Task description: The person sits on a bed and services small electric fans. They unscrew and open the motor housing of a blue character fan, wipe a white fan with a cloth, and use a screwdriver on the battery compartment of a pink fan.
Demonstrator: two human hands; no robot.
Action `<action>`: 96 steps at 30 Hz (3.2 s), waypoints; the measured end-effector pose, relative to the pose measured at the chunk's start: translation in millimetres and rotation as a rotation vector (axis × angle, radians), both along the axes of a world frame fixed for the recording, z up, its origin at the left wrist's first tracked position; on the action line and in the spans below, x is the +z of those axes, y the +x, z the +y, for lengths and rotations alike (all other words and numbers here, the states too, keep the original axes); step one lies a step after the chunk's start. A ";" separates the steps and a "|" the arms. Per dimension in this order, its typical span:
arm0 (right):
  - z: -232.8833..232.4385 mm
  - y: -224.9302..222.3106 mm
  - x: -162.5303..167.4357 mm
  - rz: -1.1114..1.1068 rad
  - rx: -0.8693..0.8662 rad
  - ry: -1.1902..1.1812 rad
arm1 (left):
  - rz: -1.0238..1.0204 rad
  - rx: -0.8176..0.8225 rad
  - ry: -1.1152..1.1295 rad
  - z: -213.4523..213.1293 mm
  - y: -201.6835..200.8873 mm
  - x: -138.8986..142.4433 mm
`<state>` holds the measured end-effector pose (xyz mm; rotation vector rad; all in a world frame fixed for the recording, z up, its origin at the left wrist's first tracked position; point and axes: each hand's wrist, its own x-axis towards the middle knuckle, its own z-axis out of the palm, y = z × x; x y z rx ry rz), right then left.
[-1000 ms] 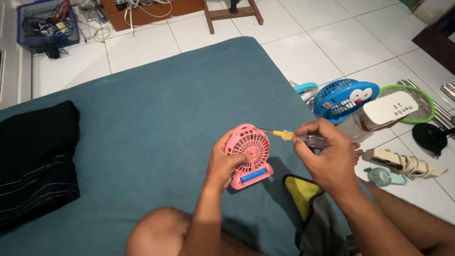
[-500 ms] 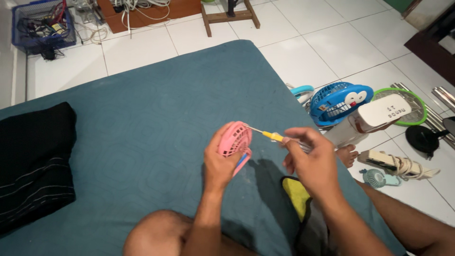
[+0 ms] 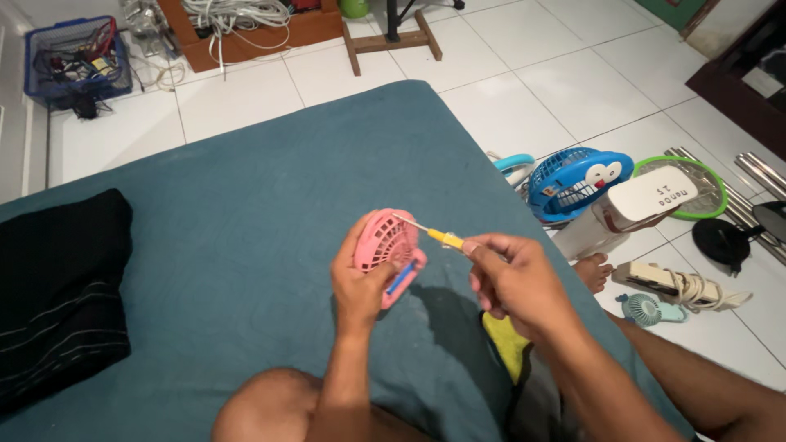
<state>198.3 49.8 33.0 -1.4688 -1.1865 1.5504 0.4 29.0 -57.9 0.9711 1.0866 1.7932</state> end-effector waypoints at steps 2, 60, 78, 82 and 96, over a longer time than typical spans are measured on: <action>0.7 -5.2 -1.7 0.230 -0.021 -0.086 | 0.080 0.040 0.020 -2.0 -4.2 1.9; -32.1 -31.8 36.7 -0.029 -0.024 0.177 | 0.011 0.081 0.073 -8.4 -13.1 18.9; -15.6 -8.9 25.6 -0.730 0.394 1.172 | -0.026 -0.158 -0.087 -3.5 -15.6 12.6; -15.6 -8.6 22.3 -0.456 0.316 0.782 | -0.053 -0.136 -0.103 -4.3 -11.4 6.6; -40.7 62.2 -7.6 -0.131 0.107 0.336 | -0.570 -0.055 0.104 2.4 -26.0 -0.1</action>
